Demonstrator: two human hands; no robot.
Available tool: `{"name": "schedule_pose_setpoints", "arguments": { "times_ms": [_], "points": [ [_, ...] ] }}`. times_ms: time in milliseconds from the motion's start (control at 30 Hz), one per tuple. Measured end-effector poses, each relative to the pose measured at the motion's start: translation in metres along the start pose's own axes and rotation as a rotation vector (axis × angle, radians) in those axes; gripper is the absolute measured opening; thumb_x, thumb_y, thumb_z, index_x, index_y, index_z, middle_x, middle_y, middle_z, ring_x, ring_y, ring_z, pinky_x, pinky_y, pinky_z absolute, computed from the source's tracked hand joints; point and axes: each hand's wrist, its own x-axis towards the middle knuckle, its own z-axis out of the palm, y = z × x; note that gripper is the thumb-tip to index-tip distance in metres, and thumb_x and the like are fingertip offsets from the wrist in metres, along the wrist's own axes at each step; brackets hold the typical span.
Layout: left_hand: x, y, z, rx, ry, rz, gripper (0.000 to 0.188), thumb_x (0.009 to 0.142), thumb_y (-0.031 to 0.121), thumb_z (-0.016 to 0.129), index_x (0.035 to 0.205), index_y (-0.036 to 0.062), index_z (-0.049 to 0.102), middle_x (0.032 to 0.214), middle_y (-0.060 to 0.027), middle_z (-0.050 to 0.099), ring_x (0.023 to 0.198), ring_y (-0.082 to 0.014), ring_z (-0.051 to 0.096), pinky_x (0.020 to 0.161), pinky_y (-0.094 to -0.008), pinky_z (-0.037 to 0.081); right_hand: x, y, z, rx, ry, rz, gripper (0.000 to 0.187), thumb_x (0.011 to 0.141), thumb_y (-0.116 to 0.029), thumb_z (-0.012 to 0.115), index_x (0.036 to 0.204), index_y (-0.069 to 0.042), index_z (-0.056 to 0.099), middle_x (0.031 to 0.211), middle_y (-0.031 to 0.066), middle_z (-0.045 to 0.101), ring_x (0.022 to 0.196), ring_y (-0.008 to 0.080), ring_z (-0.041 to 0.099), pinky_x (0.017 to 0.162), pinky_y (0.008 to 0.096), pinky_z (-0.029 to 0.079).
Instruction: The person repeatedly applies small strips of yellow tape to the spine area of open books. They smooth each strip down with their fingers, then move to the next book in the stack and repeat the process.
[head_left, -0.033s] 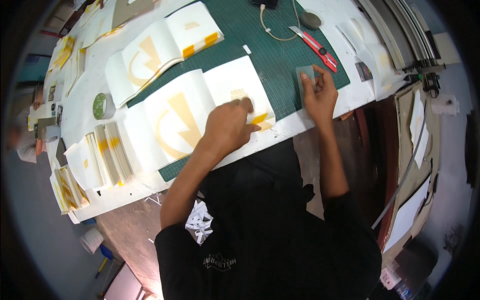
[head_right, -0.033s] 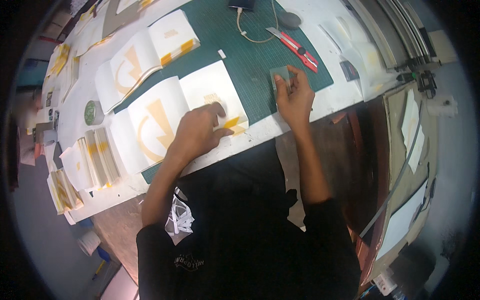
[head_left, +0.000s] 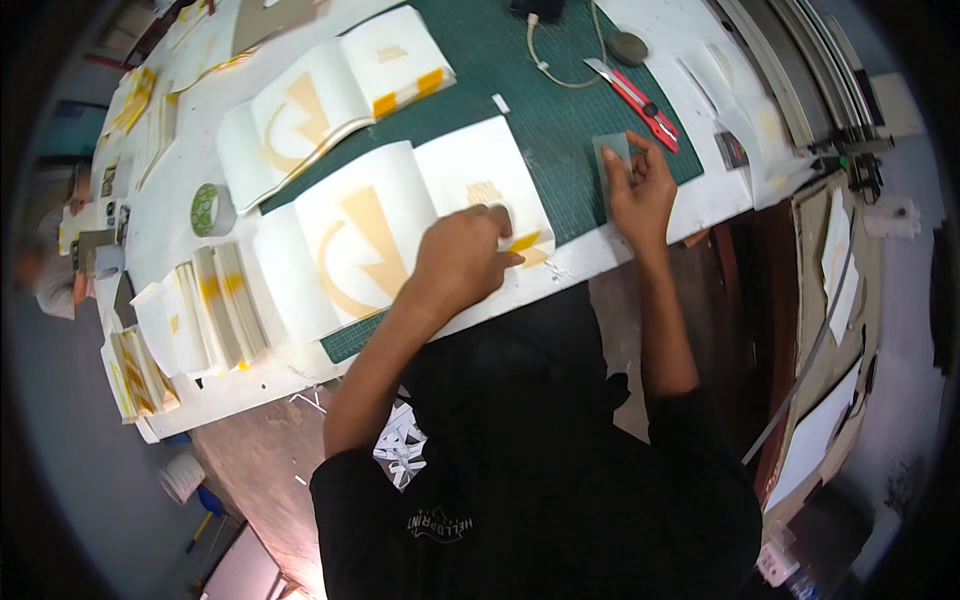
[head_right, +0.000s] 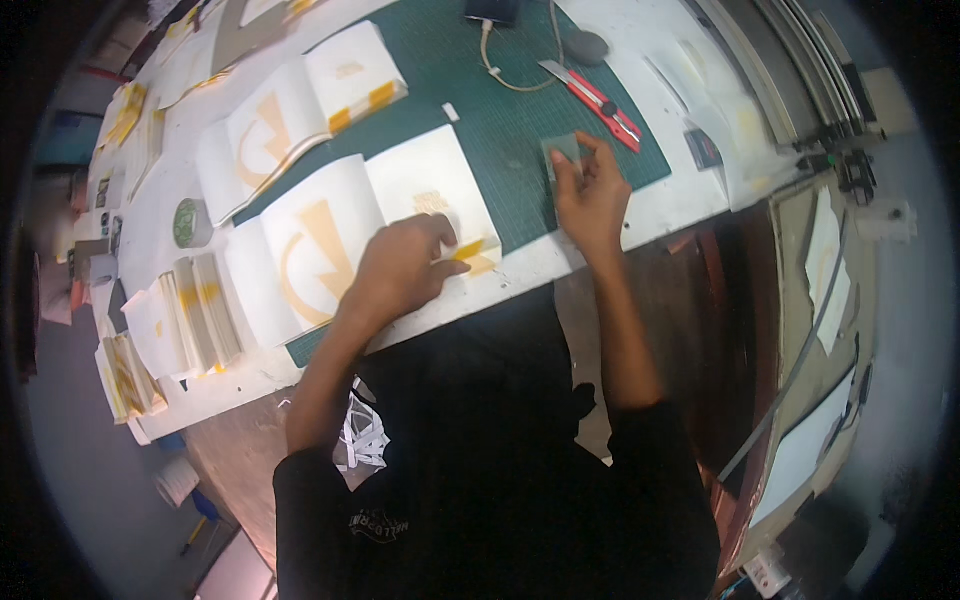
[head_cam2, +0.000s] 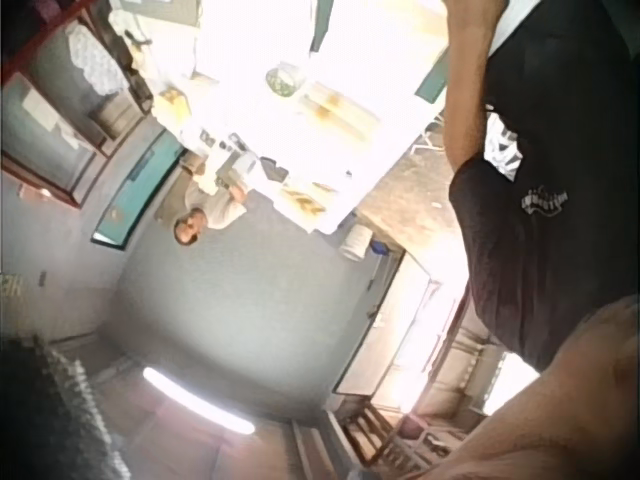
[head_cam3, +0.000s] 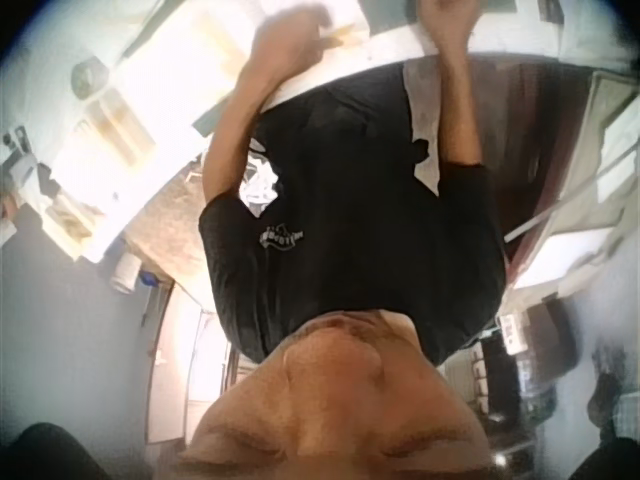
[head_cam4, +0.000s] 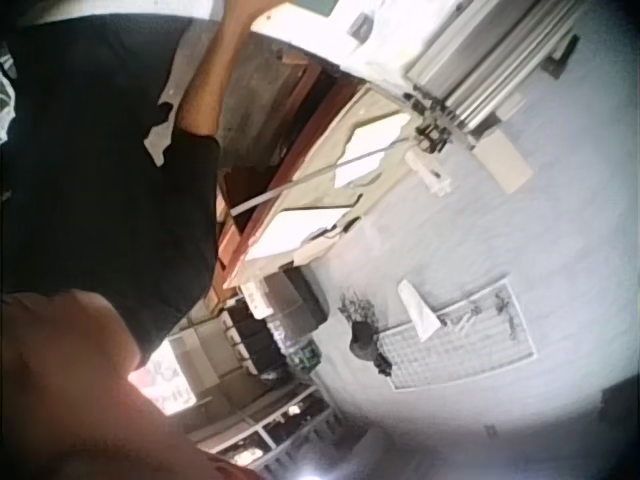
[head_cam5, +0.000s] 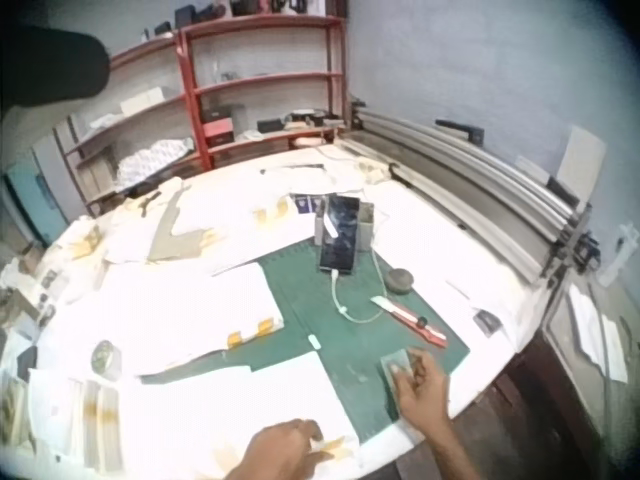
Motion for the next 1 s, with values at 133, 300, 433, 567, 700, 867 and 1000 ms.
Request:
{"name": "schedule_pose_setpoints", "arguments": {
  "times_ms": [133, 300, 433, 567, 700, 867, 1000],
  "points": [
    [-0.013, -0.006, 0.009, -0.051, 0.142, 0.105, 0.022, 0.086, 0.020, 0.084, 0.094, 0.0045, 0.071, 0.096, -0.0158, 0.069, 0.096, -0.0383, 0.067, 0.085, -0.0454, 0.053, 0.004, 0.023, 0.010, 0.182, 0.002, 0.042, 0.034, 0.099, -0.012, 0.077, 0.128, 0.003, 0.066, 0.076, 0.0075, 0.066, 0.066, 0.0096, 0.058, 0.061, 0.0268, 0.047],
    [-0.042, -0.015, -0.029, -0.460, 0.518, 0.088, 0.017, 0.097, 0.008, 0.076, 0.110, 0.0015, 0.068, 0.091, -0.0073, 0.067, 0.078, -0.0186, 0.067, 0.074, -0.0327, 0.055, -0.004, 0.014, 0.006, 0.173, 0.005, 0.047, 0.036, 0.100, -0.011, 0.075, 0.129, 0.007, 0.064, 0.075, 0.0047, 0.063, 0.067, 0.0072, 0.057, 0.060, 0.0241, 0.044],
    [-0.061, -0.054, -0.102, -0.759, 1.325, -0.036, 0.016, 0.102, 0.008, 0.072, 0.116, 0.0009, 0.068, 0.092, -0.0010, 0.069, 0.082, -0.0076, 0.062, 0.074, -0.0227, 0.050, -0.006, 0.010, 0.007, 0.177, 0.006, 0.042, 0.036, 0.100, -0.010, 0.075, 0.129, 0.007, 0.064, 0.074, 0.0035, 0.061, 0.065, 0.0071, 0.056, 0.058, 0.0243, 0.042],
    [-0.059, -0.065, -0.196, -0.573, 1.574, 0.375, 0.024, 0.104, 0.010, 0.072, 0.121, -0.0065, 0.067, 0.108, -0.0118, 0.075, 0.090, -0.0107, 0.070, 0.078, -0.0241, 0.057, -0.006, 0.008, 0.006, 0.109, 0.006, -0.021, 0.035, 0.100, -0.010, 0.075, 0.129, 0.007, 0.064, 0.073, 0.0037, 0.060, 0.065, 0.0073, 0.055, 0.058, 0.0247, 0.042],
    [-0.008, -0.059, -0.258, 0.035, 1.393, 0.529, 0.019, 0.100, 0.008, 0.076, 0.115, -0.0033, 0.075, 0.102, -0.0081, 0.079, 0.089, -0.0119, 0.072, 0.081, -0.0248, 0.056, -0.007, 0.011, 0.006, 0.079, 0.009, -0.001, 0.035, 0.099, -0.010, 0.076, 0.128, 0.006, 0.065, 0.073, 0.0046, 0.060, 0.063, 0.0080, 0.054, 0.057, 0.0260, 0.042],
    [0.097, -0.083, -0.215, 0.281, 0.800, 0.415, 0.027, 0.088, -0.005, 0.063, 0.108, 0.0059, 0.079, 0.104, -0.0150, 0.076, 0.094, -0.0341, 0.075, 0.087, -0.0408, 0.059, -0.008, 0.004, 0.008, 0.104, 0.017, 0.007, 0.035, 0.097, -0.010, 0.078, 0.126, 0.005, 0.066, 0.072, 0.0050, 0.059, 0.062, 0.0096, 0.053, 0.056, 0.0278, 0.041],
    [0.143, -0.124, -0.126, 0.302, 0.449, 0.122, 0.021, 0.092, 0.011, 0.069, 0.107, 0.0088, 0.083, 0.104, -0.0193, 0.075, 0.097, -0.0384, 0.073, 0.089, -0.0461, 0.057, -0.007, 0.015, 0.008, 0.110, 0.021, -0.024, 0.035, 0.096, -0.009, 0.078, 0.126, 0.005, 0.066, 0.072, 0.0058, 0.059, 0.062, 0.0104, 0.054, 0.056, 0.0278, 0.042]
  ]
}}
